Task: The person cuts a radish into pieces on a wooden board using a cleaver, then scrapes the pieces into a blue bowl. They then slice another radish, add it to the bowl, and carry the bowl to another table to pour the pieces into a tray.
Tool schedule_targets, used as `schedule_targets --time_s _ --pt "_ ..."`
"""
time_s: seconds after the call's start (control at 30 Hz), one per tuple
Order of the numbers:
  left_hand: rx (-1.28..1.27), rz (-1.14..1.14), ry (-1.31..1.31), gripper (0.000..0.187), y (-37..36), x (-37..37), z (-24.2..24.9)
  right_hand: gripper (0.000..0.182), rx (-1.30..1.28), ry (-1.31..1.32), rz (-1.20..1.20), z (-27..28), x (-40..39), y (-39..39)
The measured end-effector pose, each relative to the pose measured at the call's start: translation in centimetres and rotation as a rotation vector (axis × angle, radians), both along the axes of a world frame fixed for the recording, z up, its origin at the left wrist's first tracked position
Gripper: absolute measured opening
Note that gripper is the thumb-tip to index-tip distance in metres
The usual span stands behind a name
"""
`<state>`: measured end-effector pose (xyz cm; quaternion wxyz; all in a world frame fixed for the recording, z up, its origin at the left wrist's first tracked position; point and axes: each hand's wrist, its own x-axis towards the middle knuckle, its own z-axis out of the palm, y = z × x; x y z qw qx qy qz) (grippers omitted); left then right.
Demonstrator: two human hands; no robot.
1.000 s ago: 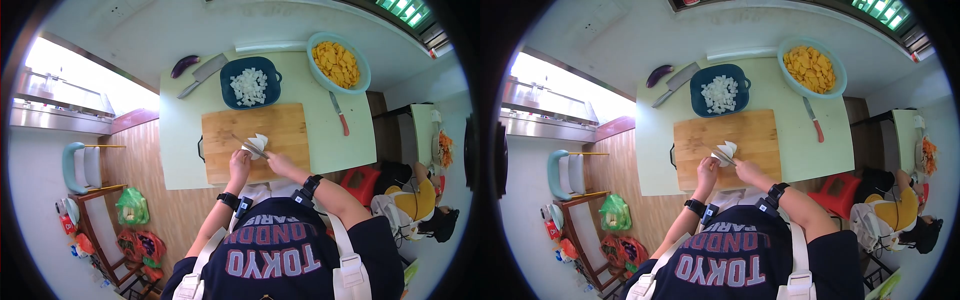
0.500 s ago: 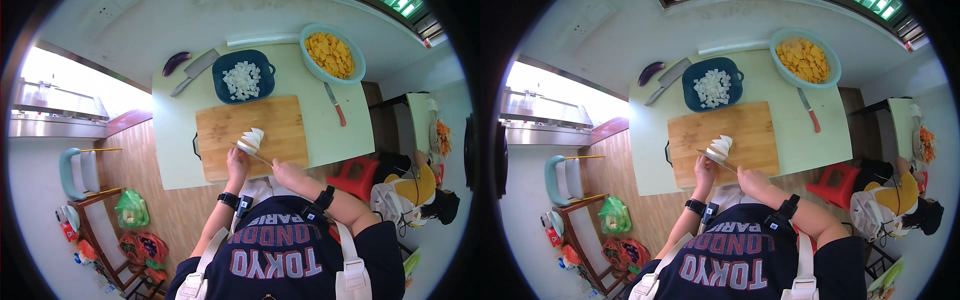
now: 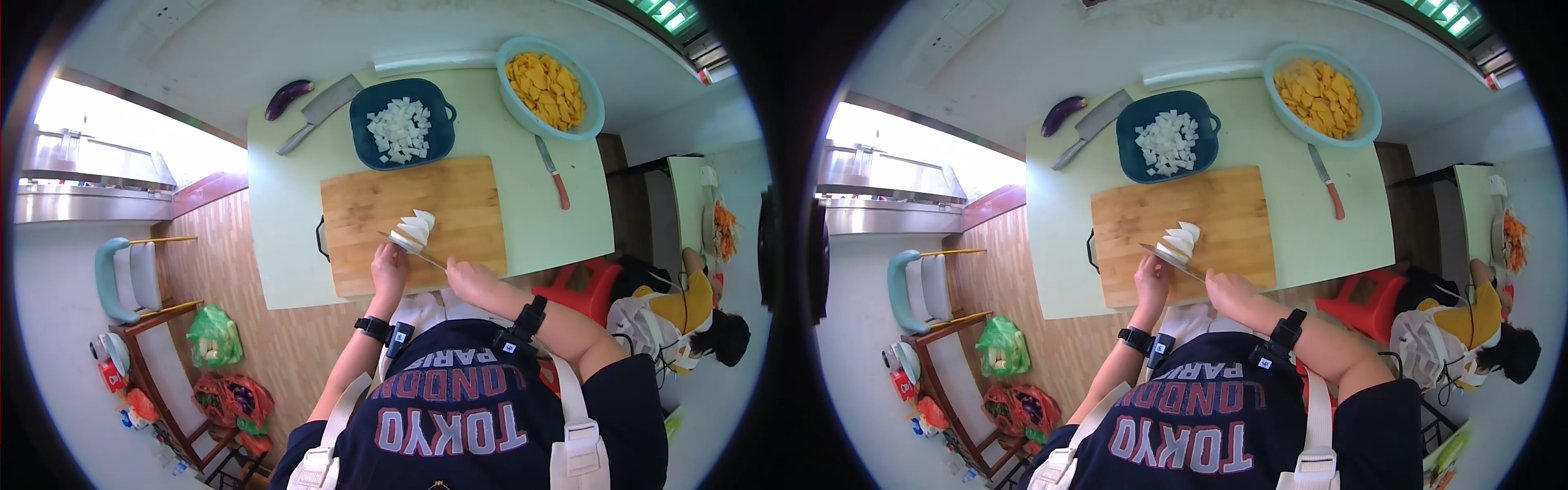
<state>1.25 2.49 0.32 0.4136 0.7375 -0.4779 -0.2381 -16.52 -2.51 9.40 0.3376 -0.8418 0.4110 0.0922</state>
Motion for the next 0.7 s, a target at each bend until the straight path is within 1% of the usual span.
schedule_targets --time_s 0.1,0.23,0.3,0.37,0.47,0.53,0.57,0.63,0.7 --pt "0.021 0.025 0.035 0.005 0.0 -0.1 0.2 0.015 0.011 -0.030 0.009 -1.4 1.0 -0.6" --pt "0.036 0.009 -0.020 0.005 0.0 0.0 0.4 0.016 -0.005 -0.112 -0.004 -4.0 2.9 -1.0" --pt "-0.014 0.005 -0.005 0.005 -0.1 0.0 0.6 0.016 -0.018 -0.146 -0.001 -5.6 3.1 -1.0" --pt "-0.009 0.003 -0.037 0.005 -0.1 0.0 0.7 0.017 -0.039 -0.181 -0.004 -6.7 3.1 -0.9" --pt "-0.032 -0.010 -0.042 0.004 -0.1 -0.3 0.8 0.018 -0.036 -0.160 -0.007 -7.1 2.7 -1.3" --pt "-0.062 -0.017 -0.027 0.004 -0.1 -0.2 1.0 0.021 0.006 -0.247 0.003 -7.8 2.6 -2.3" --pt "-0.049 -0.017 -0.025 0.004 0.0 -0.3 1.1 0.021 0.001 -0.250 0.003 -8.1 2.4 -2.7" --pt "-0.036 -0.013 -0.024 0.004 0.3 -0.2 1.2 0.022 0.091 -0.406 -0.099 -6.2 2.1 -3.1" --pt "-0.057 -0.002 -0.017 0.004 0.5 -0.3 0.9 0.022 0.097 -0.365 -0.123 -3.7 1.7 -2.9"
